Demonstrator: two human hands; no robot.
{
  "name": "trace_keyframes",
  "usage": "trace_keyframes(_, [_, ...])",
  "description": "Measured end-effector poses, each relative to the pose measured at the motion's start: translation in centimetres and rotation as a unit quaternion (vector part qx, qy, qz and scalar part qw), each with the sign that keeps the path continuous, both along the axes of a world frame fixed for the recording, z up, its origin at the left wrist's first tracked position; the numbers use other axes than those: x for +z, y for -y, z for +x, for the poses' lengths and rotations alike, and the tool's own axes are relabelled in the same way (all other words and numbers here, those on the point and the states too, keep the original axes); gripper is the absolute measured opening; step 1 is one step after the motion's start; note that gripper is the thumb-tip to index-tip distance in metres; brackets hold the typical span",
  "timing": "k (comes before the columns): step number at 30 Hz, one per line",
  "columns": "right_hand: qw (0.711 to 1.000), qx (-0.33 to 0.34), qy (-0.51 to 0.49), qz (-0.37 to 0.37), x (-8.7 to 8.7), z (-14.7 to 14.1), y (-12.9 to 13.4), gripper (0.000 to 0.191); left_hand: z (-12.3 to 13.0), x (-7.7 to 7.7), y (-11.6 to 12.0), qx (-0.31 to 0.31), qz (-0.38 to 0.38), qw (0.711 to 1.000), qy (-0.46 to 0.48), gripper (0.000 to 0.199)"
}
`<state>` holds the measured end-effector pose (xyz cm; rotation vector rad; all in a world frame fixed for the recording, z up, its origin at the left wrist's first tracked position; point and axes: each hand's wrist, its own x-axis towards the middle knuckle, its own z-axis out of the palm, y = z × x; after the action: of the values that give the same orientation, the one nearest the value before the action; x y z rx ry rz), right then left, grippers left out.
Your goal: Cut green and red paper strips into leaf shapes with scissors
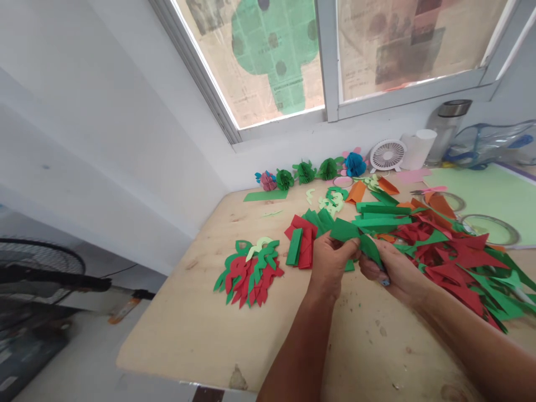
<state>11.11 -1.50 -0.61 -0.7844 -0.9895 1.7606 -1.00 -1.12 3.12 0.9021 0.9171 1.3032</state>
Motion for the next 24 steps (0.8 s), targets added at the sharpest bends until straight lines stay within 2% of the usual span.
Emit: trace_keyframes(24, [1.000, -0.012, -0.003, 0.004, 0.07, -0.21, 0.02, 0.046, -0.11, 0.08, 0.16, -0.001, 0.019, 1.000, -0.004, 0.012])
